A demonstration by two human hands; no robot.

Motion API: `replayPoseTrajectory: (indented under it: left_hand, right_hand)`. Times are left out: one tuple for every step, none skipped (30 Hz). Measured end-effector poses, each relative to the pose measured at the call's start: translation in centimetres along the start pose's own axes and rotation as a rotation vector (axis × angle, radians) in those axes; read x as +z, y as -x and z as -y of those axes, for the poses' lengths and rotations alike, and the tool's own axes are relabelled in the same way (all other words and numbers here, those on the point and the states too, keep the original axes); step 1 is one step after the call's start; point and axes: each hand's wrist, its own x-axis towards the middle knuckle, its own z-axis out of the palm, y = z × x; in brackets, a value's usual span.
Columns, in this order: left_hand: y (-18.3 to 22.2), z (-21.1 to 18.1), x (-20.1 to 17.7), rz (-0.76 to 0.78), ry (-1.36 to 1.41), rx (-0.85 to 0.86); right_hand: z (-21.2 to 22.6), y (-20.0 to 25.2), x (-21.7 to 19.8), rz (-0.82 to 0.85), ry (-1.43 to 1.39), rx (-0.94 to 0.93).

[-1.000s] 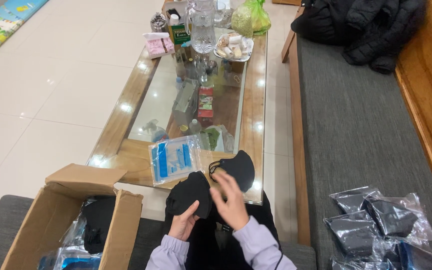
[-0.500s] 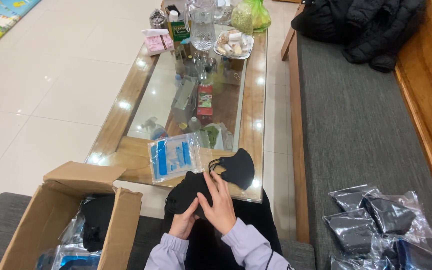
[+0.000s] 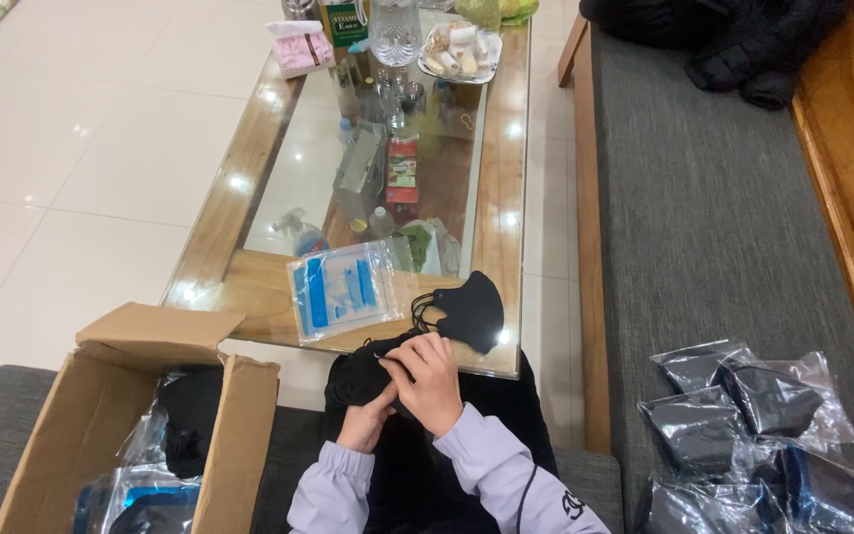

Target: Inspecting black face masks by removing them from a box and unfolding them for quality check

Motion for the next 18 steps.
replayPoseTrajectory:
  left_hand:
    - [0.3, -0.4, 0.3, -0.002, 0.000, 0.000]
    - [0.5, -0.9, 0.5, 0.018, 0.071, 0.003]
    - [0.8, -1.2, 0.8, 0.038, 0.144, 0.007]
    - [0.5, -0.8, 0.5, 0.035, 0.146, 0.006]
    - [0.1, -0.5, 0.2, 0.037, 0.143, 0.007]
    - [-0.2, -0.1, 0.0, 0.040, 0.141, 0.007]
    - [0.4, -0.9, 0.6, 0.039, 0.143, 0.007]
    - [1.1, -1.8, 1.3, 0.011, 0.170, 0.006]
    - [1.8, -2.7, 1.8, -0.017, 0.195, 0.003]
    - [1.3, -2.3, 1.7, -0.017, 0.194, 0.000]
    - [1.0, -1.8, 1.4, -0.003, 0.207, 0.021]
    - [0.6, -1.3, 1.1, 0.011, 0.219, 0.042]
    - [0.1, -0.8, 0.6, 0.004, 0.212, 0.033]
    - [-0.4, -0.3, 0.2, 0.026, 0.155, 0.035]
    - [-0.6, 0.3, -0.5, 0.046, 0.096, 0.033]
    - [-0.9, 0.9, -0.9, 0.038, 0.086, 0.019]
    - [-1.5, 1.4, -1.0, 0.011, 0.140, 0.031]
    - [-2.0, 2.0, -1.2, -0.017, 0.194, 0.044]
  right_hand:
    - [-0.1, 0.2, -0.1, 0.001, -0.002, 0.000]
    - [-0.2, 0.3, -0.1, 0.024, -0.017, 0.022]
    - [-0.3, 0.6, -0.2, 0.049, -0.032, 0.044]
    - [-0.3, 1.0, -0.3, 0.052, -0.033, 0.044]
    - [-0.3, 1.4, -0.4, 0.083, -0.023, 0.059]
    - [-0.4, 1.8, -0.5, 0.114, -0.013, 0.074]
    - [-0.3, 2.1, -0.7, 0.116, -0.013, 0.073]
    - [-0.3, 2.5, -0.9, 0.133, -0.037, 0.080]
    - [-0.2, 2.9, -1.0, 0.149, -0.061, 0.090]
    - [-0.6, 3.0, -0.9, 0.149, -0.060, 0.093]
    - [-0.8, 3.3, -0.8, 0.136, -0.101, 0.097]
    - [-1.1, 3.7, -0.7, 0.123, -0.142, 0.102]
    - [-1.8, 3.9, -0.4, 0.124, -0.146, 0.115]
    - [-2.5, 4.2, -0.1, 0.110, -0.155, 0.165]
    - [-3.0, 4.7, 0.3, 0.097, -0.164, 0.219]
    - [-3.7, 5.3, 0.7, 0.099, -0.169, 0.236]
    - [-4.7, 5.7, 1.1, 0.100, -0.285, 0.352]
    - [-5.7, 6.2, 1.4, 0.099, -0.402, 0.467]
